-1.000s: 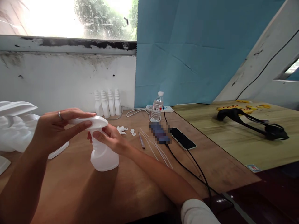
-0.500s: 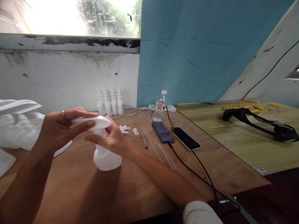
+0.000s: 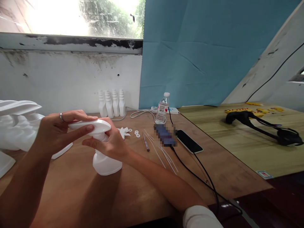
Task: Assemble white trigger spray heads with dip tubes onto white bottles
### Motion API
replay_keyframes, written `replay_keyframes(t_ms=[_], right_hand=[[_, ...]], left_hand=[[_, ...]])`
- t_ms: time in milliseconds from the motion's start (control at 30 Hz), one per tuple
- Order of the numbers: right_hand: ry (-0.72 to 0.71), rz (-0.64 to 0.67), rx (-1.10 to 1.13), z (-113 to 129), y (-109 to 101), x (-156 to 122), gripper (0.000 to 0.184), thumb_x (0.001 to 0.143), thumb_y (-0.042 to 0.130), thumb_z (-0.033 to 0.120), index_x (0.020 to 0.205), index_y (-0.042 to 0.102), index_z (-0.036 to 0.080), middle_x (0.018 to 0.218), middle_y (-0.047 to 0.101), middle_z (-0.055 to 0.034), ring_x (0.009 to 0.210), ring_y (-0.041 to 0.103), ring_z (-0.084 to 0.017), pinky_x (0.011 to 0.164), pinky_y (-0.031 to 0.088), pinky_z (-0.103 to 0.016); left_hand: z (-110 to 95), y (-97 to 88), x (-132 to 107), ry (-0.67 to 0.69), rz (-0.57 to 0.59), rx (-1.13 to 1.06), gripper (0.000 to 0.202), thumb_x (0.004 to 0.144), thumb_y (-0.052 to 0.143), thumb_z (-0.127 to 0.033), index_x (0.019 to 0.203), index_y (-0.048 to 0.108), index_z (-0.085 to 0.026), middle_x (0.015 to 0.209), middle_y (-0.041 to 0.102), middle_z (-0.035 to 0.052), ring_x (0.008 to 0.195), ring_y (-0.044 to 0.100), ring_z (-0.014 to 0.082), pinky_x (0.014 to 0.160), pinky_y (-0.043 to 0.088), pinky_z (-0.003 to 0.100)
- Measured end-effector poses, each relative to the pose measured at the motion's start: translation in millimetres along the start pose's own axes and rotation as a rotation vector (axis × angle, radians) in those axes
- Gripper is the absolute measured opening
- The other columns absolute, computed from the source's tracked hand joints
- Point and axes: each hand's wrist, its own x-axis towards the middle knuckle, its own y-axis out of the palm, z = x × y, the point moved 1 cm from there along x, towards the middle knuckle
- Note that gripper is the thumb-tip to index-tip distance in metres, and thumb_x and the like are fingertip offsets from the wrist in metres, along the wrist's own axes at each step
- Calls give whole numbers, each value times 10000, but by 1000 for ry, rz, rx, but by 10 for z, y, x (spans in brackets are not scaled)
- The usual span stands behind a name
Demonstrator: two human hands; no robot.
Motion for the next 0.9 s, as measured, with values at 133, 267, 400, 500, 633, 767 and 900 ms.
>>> replay_keyframes(t_ms=[133, 267, 400, 500, 633, 767, 900], right_hand=[[19, 60, 18, -2, 5, -5, 445, 787, 691, 439, 1089, 469, 199, 758, 603, -1, 697, 609, -162, 626, 486, -313], [56, -26, -57, -13, -30, 0, 438, 737, 742, 440, 1017, 520, 186, 742, 595, 1, 666, 589, -147, 603, 473, -288], [69, 114, 56, -9, -57, -1, 359, 800, 657, 485, 924, 555, 164, 779, 614, -38, 706, 598, -161, 608, 479, -297], [80, 52, 15, 10, -43, 8, 389, 746, 723, 464, 926, 550, 166, 761, 610, -23, 685, 604, -156, 618, 485, -303], [108, 3, -3, 30, -26, 18, 438, 703, 767, 439, 975, 542, 178, 744, 598, -1, 671, 602, -153, 619, 486, -304], [101, 148, 120, 18, -74, 22, 376, 782, 672, 490, 913, 571, 153, 745, 627, -39, 676, 600, -164, 592, 471, -290], [78, 109, 55, 6, -100, 34, 401, 745, 724, 465, 939, 559, 155, 711, 628, -28, 642, 590, -155, 577, 461, -280]], left_hand=[[6, 7, -4, -2, -22, 39, 186, 792, 711, -303, 953, 737, -214, 772, 708, -1, 663, 626, 123, 585, 486, 225], [2, 4, -13, 7, -33, 42, 188, 784, 717, -304, 949, 738, -217, 809, 716, 5, 688, 638, 130, 589, 494, 223], [5, -4, -12, 2, -32, 50, 188, 778, 723, -294, 951, 738, -221, 812, 718, 6, 705, 650, 138, 615, 505, 230], [13, -2, -9, -1, -34, 36, 182, 776, 724, -289, 945, 737, -220, 831, 723, 11, 707, 652, 140, 607, 503, 231], [-10, 10, -25, -4, -29, 10, 163, 777, 722, -291, 918, 732, -210, 814, 721, 14, 669, 646, 133, 578, 496, 231], [-76, 10, -32, -44, -19, -1, 165, 785, 713, -303, 901, 720, -187, 833, 719, 33, 696, 659, 149, 596, 518, 243], [-73, 29, -23, -57, -16, -53, 176, 786, 709, -317, 897, 709, -179, 869, 709, 50, 764, 664, 173, 635, 541, 264]])
